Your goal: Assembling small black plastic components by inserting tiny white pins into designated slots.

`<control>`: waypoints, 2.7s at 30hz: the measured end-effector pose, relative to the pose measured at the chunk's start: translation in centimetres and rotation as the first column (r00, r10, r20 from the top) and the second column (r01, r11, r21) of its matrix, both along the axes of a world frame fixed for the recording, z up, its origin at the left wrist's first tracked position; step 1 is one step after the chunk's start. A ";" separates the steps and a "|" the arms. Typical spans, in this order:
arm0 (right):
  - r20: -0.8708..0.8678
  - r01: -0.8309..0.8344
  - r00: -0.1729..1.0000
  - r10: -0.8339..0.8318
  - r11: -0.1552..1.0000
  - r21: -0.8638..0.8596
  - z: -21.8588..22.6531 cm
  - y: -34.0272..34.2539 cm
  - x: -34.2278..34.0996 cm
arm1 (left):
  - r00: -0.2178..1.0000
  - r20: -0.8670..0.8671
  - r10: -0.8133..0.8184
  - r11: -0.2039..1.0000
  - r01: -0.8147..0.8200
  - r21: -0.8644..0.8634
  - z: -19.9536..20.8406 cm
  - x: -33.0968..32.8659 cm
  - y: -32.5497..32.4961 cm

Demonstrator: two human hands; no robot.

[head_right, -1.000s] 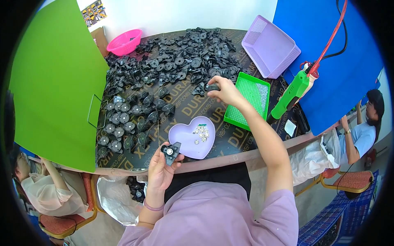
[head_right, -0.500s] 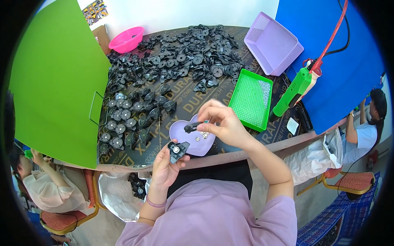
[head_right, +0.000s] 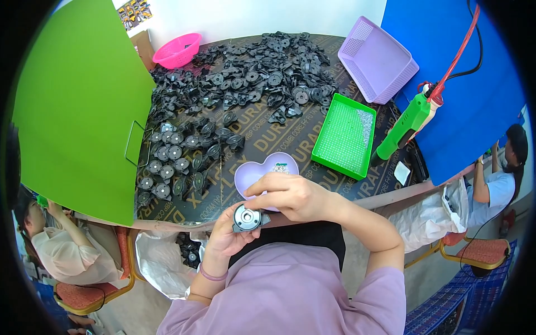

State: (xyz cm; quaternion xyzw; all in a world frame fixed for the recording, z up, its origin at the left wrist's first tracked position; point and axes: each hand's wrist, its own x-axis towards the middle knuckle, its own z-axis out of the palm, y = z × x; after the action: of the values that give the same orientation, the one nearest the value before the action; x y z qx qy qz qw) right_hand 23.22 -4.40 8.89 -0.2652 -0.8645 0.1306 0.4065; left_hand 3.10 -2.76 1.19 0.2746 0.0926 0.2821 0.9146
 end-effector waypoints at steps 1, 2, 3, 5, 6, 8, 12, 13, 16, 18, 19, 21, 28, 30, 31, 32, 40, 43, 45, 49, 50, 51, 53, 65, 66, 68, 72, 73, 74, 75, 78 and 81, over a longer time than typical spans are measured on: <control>-0.014 0.061 0.998 -0.062 0.998 -0.023 0.1 -0.2 -0.1 | 1.000 0.000 0.002 1.000 -0.002 -0.002 0.2 0.0 -0.1; -0.014 0.059 0.998 -0.060 0.998 -0.025 0.4 -0.6 -0.3 | 1.000 0.001 0.029 0.999 -0.029 0.014 0.4 0.0 -0.2; -0.037 0.099 0.994 -0.105 0.985 -0.141 1.2 -1.2 -0.8 | 0.998 0.002 0.056 0.998 -0.056 0.029 0.4 0.0 -0.2; -0.053 0.135 0.987 -0.153 0.958 -0.255 1.4 -1.9 -1.4 | 0.995 -0.023 0.100 0.995 -0.099 0.020 0.3 0.2 -0.5; -0.007 0.138 0.990 -0.143 0.967 -0.216 1.1 -2.0 -1.7 | 0.988 -0.049 0.143 0.990 -0.143 0.012 0.2 0.3 -0.5; 0.034 0.133 0.991 -0.129 0.975 -0.177 1.0 -2.0 -1.7 | 0.993 -0.023 0.119 0.993 -0.119 0.015 0.0 0.3 -0.4; 0.017 0.116 0.993 -0.115 0.971 -0.210 0.9 -1.9 -1.5 | 0.996 0.040 0.077 0.996 -0.079 0.041 -0.3 0.2 -0.2; 0.087 0.128 0.989 -0.116 0.982 -0.139 0.7 -1.9 -1.4 | 0.996 0.040 0.079 0.996 -0.080 0.041 -0.5 0.2 -0.1; 0.204 0.148 0.968 -0.144 0.989 -0.008 0.6 -1.9 -1.8 | 0.995 0.018 0.099 0.994 -0.100 0.038 -1.0 0.2 0.0; 0.249 0.158 0.954 -0.166 0.986 0.052 0.5 -2.1 -2.4 | 0.989 -0.006 0.145 0.989 -0.145 0.002 -1.3 0.2 0.0; 0.330 0.208 0.908 -0.259 0.961 0.181 0.5 -2.4 -2.8 | 0.989 -0.005 0.145 0.989 -0.145 0.002 -1.3 0.2 0.0; 0.395 0.239 0.848 -0.354 0.920 0.311 0.0 -2.6 -3.2 | 0.982 -0.006 0.189 0.981 -0.188 0.052 -1.4 0.1 0.1; 0.201 0.306 0.921 -0.334 0.939 0.159 -1.3 4.7 -1.1 | 0.928 -0.129 0.350 0.922 -0.317 0.221 1.0 -1.0 0.6; 0.252 0.427 0.867 -0.430 0.902 0.072 -1.6 9.1 0.9 | 0.917 -0.137 0.375 0.915 -0.343 0.211 0.7 -1.2 0.7; 0.288 0.479 0.839 -0.462 0.878 0.013 -2.5 11.2 1.9 | 0.905 -0.147 0.400 0.908 -0.368 0.201 0.6 -1.3 0.9; 0.287 0.484 0.836 -0.469 0.875 0.020 -3.6 12.9 2.6 | 0.907 -0.142 0.396 0.908 -0.364 0.206 0.5 -1.3 1.0; 0.516 0.463 0.725 -0.455 0.878 0.123 -7.0 18.4 1.8 | 0.898 -0.126 0.421 0.902 -0.400 0.166 0.1 -2.1 0.9; 0.402 0.531 0.751 -0.523 0.841 0.102 -6.4 18.6 2.6 | 0.906 -0.096 0.412 0.905 -0.394 0.162 0.1 -2.5 0.9; 0.474 0.612 0.626 -0.619 0.767 0.194 -5.7 18.1 4.9 | 0.906 -0.092 0.413 0.904 -0.396 0.160 0.1 -2.5 1.0; 0.688 0.695 0.448 -0.570 0.707 0.133 -5.9 16.4 6.8 | 0.908 -0.096 0.408 0.906 -0.390 0.166 -0.1 -2.2 0.9; 0.708 0.681 0.461 -0.536 0.724 0.104 -6.4 16.2 7.4 | 0.910 -0.095 0.403 0.908 -0.384 0.166 -0.2 -1.9 0.8; 0.707 0.686 0.457 -0.539 0.720 0.105 -6.8 15.8 8.2 | 0.923 -0.085 0.376 0.919 -0.359 0.161 -0.3 -1.5 0.8; 0.610 0.661 0.583 -0.538 0.750 0.030 -6.2 14.3 8.0 | 0.931 -0.080 0.356 0.927 -0.342 0.153 -0.3 -1.2 0.7; 0.160 0.122 0.985 -0.066 0.920 -0.373 0.9 1.4 1.5 | 0.982 0.191 0.007 0.953 0.051 -0.298 -0.8 -0.4 1.1; 0.182 0.226 0.965 -0.188 0.950 -0.217 0.1 1.6 2.5 | 0.972 0.236 0.012 0.956 0.058 -0.288 -0.9 -0.4 1.1; 0.380 0.312 0.897 -0.227 0.933 -0.178 -1.7 0.9 3.0 | 0.986 0.138 0.096 0.966 -0.059 -0.253 -0.3 -0.1 0.9; 0.547 0.390 0.781 -0.301 0.919 -0.052 -4.9 -0.3 2.7 | 0.967 0.096 0.235 0.958 -0.214 -0.192 -0.4 -0.4 1.0; 0.562 0.395 0.768 -0.308 0.918 -0.037 -5.1 -0.3 2.6 | 0.967 0.093 0.238 0.957 -0.217 -0.191 -0.6 -0.5 1.1; 0.562 0.385 0.768 -0.308 0.923 -0.021 -4.9 -0.4 2.6 | 0.958 0.119 0.259 0.950 -0.231 -0.211 -0.8 -0.6 1.1; 0.560 0.384 0.769 -0.307 0.923 -0.022 -4.5 -0.6 2.6 | 0.949 0.145 0.281 0.942 -0.244 -0.230 -0.9 -0.7 1.1; 0.590 0.341 0.775 -0.226 0.936 -0.090 -4.2 -0.9 2.7 | 0.944 0.152 0.293 0.937 -0.252 -0.241 -0.9 -0.6 1.2; 0.552 0.334 0.816 -0.172 0.920 -0.206 -4.4 -1.1 3.0 | 0.944 0.116 0.308 0.933 -0.276 -0.230 -0.9 -0.6 1.1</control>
State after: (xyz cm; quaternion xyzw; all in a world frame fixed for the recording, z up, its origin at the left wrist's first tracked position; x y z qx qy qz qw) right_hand 26.20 -5.51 4.46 -0.4617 -0.8692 0.1244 0.1258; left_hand 2.52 -1.69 0.27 0.1376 0.0928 0.4235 0.8906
